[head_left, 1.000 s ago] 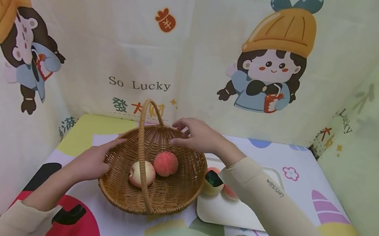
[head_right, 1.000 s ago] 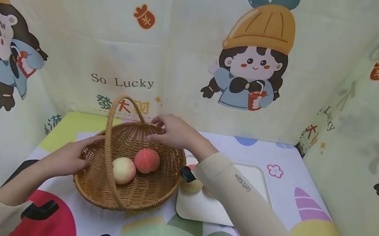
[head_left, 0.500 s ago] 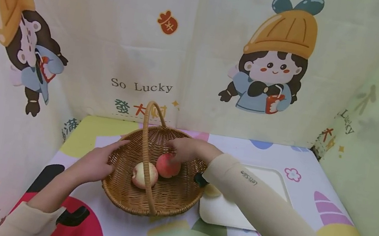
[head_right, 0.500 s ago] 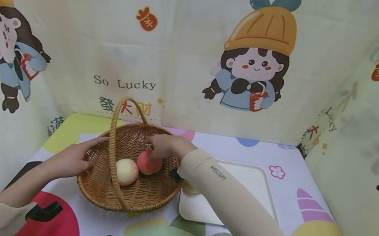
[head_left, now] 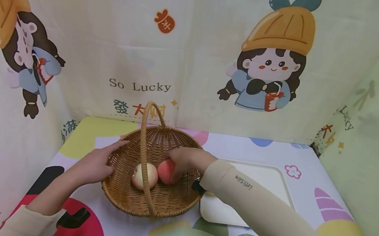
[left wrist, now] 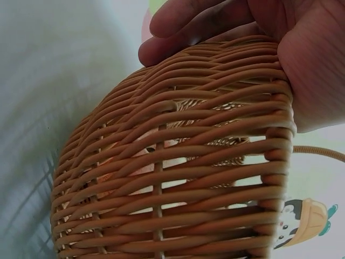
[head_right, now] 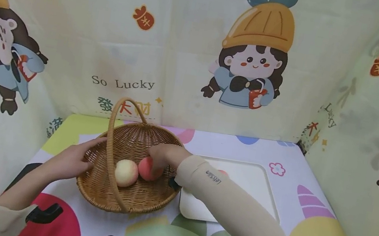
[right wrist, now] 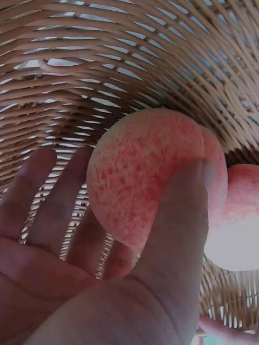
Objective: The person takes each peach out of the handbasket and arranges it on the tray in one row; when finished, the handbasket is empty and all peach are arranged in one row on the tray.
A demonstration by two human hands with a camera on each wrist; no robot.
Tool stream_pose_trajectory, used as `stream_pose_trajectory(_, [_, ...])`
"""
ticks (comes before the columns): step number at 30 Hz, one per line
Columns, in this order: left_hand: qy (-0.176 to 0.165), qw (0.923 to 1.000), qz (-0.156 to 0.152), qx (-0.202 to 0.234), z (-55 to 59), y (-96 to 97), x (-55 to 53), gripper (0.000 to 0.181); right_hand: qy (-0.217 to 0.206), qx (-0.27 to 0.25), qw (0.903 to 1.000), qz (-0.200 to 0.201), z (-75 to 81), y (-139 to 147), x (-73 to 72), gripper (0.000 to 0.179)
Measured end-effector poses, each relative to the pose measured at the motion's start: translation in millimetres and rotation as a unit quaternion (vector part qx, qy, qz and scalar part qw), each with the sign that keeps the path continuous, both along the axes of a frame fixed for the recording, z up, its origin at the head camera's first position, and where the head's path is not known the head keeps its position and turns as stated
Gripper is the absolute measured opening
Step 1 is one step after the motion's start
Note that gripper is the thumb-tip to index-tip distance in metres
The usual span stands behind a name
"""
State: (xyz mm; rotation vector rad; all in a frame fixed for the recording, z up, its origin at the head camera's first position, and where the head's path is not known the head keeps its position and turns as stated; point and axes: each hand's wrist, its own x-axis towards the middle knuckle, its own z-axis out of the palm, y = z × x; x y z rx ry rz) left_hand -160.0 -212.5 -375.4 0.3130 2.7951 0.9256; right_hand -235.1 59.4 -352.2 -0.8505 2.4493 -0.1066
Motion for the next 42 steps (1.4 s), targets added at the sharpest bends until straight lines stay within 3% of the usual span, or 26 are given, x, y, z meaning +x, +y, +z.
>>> stream_pose_trajectory(4, [0.002,1.0000,0.001,-0.004,-0.9,-0.4,-0.2,0.078,0.021,0.027,0.9993,0.013,1.1,-1.6,2.5,0.045])
stream_pose_trajectory(7, [0.000,1.0000,0.000,-0.003,-2.4,-1.5,-0.3,0.079,0.023,0.028,0.9992,0.016,10.9,-0.5,2.7,0.046])
stream_pose_trajectory(14, [0.000,1.0000,-0.005,0.004,-6.1,-3.3,-0.8,0.078,0.001,-0.089,0.9956,0.030,49.9,24.0,2.0,0.059])
stream_pose_trajectory(17, [-0.002,1.0000,-0.005,0.007,-5.9,-3.5,-0.2,0.078,-0.002,-0.160,0.9863,0.041,59.3,44.9,5.1,0.056])
stream_pose_trajectory(22, [0.000,1.0000,-0.005,0.007,-3.9,-3.6,0.7,0.077,-0.024,-0.283,0.9583,0.028,63.1,87.9,13.1,0.056])
stream_pose_trajectory(28, [-0.002,1.0000,-0.005,0.003,-3.4,-2.1,-0.5,0.077,0.026,-0.351,0.9355,-0.036,66.9,151.7,21.6,0.052])
stream_pose_trajectory(34, [-0.002,1.0000,-0.009,0.000,-4.4,-1.4,-2.4,0.077,0.070,-0.355,0.9242,-0.122,57.3,217.1,27.5,0.049])
stream_pose_trajectory(42, [-0.004,1.0000,-0.005,0.002,-6.8,-4.3,-1.8,0.077,0.092,-0.302,0.9300,-0.188,14.2,277.3,32.1,0.044])
